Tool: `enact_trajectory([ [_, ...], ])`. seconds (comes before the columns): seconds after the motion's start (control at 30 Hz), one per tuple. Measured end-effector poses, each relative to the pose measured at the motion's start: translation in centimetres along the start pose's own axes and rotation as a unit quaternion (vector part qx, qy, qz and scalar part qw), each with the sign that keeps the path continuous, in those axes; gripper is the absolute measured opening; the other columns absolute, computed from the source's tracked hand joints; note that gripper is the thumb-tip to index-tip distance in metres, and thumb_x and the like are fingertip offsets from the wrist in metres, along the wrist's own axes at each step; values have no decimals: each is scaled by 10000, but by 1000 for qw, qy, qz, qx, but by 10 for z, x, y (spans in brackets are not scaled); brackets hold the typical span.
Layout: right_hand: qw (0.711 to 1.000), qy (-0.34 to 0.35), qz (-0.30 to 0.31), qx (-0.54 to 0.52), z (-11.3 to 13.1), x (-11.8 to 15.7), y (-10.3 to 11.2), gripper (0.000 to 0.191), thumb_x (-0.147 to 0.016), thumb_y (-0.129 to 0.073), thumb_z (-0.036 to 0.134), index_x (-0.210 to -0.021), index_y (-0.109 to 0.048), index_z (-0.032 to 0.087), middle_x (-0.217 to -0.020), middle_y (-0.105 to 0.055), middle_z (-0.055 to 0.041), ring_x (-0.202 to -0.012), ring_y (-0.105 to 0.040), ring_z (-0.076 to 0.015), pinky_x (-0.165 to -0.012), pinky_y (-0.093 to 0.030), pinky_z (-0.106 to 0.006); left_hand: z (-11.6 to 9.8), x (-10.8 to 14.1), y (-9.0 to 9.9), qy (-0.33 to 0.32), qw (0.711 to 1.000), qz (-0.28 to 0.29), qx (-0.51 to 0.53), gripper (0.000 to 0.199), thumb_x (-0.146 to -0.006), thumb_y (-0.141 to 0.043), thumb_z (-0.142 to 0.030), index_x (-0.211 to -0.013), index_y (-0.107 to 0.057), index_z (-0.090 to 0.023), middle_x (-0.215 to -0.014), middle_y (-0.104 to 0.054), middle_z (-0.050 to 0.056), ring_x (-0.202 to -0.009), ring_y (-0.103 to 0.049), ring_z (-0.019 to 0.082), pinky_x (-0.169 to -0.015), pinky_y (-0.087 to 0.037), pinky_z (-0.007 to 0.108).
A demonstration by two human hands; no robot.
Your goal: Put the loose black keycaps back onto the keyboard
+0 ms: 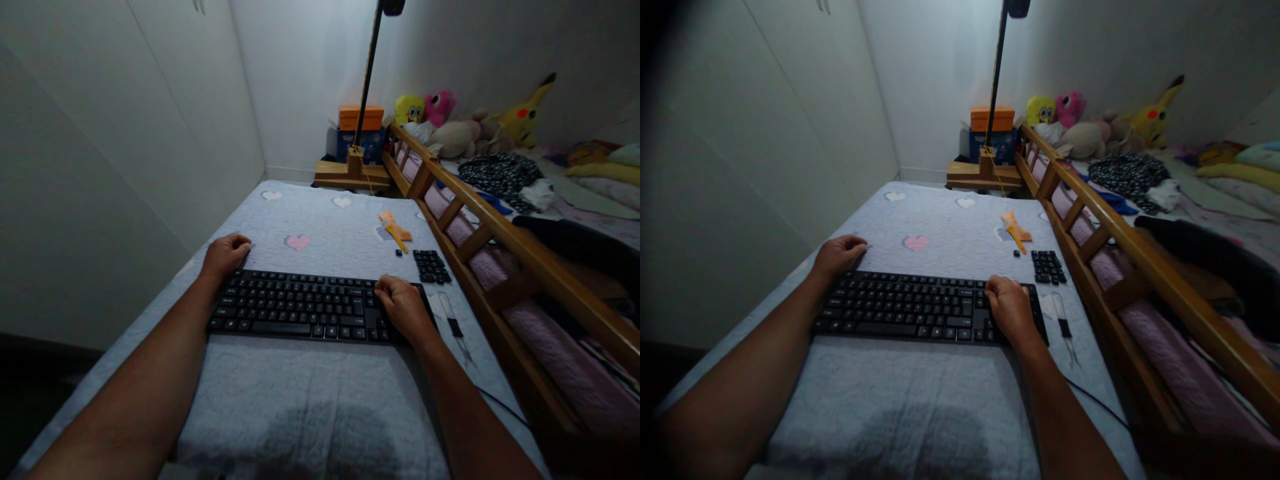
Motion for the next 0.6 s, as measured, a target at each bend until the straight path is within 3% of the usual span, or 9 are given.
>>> enact_trajectory([
  [0.6,999,22,-12,29,-6,2,-7,128,-869,-514,167,-793,-606,213,-864,-684,-31,-868,-591,-204,-796,-337,-317,3,0,-1,2,1000,1,6,306,-688,-592,-412,-865,-720,-197,-863,-742,46,-821,-671,226,-776,-511,308],
])
Point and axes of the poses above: each hand's wrist, its own x-axis away from the middle knuckle, its own y-axis out of the back of the hand, z = x × y, the point moved 1 cm from there along -x, towards the middle knuckle
